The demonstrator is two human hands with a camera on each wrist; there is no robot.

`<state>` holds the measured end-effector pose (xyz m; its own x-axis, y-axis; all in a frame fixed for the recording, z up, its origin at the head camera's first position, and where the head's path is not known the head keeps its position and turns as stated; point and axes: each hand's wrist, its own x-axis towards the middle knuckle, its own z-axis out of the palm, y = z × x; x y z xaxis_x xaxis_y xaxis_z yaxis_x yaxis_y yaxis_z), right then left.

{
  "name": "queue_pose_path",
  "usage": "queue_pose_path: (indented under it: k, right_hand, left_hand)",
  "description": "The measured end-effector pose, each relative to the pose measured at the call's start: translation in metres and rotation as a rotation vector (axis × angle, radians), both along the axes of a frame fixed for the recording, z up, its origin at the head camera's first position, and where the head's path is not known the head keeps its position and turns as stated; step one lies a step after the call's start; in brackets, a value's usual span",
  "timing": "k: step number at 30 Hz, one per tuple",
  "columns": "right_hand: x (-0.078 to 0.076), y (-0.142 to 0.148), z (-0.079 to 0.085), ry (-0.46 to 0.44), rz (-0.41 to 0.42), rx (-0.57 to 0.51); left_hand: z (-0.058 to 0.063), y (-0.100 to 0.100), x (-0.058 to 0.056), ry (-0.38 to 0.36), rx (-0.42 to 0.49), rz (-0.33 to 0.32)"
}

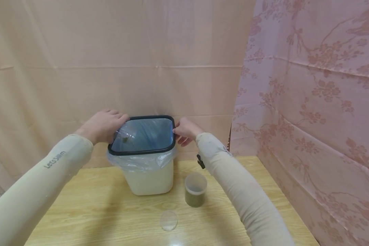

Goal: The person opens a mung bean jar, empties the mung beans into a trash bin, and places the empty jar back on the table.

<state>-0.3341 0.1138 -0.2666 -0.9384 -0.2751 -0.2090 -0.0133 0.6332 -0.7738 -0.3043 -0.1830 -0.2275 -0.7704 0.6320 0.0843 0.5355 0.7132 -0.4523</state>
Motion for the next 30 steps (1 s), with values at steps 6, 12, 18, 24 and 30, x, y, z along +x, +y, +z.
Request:
queue_pose_path:
  k: [6,12,18,24,30]
  right_hand:
    - [0.0001,-0.0004,-0.0002,0.009,0.000,0.007]
    - [0.0002,-0.0010,-0.0009,0.014,0.008,0.009]
    - [0.0004,-0.0006,-0.0004,0.015,-0.001,0.009]
    - [0.0003,-0.0003,0.0002,0.013,-0.002,0.009]
    - [0.0006,-0.0003,-0.0003,0.010,-0.005,0.005]
  left_hand:
    - [-0.0001,0.0025,-0.0007,-0.013,0.013,0.004]
    - [-0.0004,0.0009,0.0003,-0.019,0.068,-0.009]
    - [0.0012,0.0037,-0.0012,0.051,0.037,-0.076]
    - [0.0002,0.0071,-0.0026,0.063,0.039,-0.131]
    - [-0.0017,0.0064,-0.0031,0.056,0.045,-0.123]
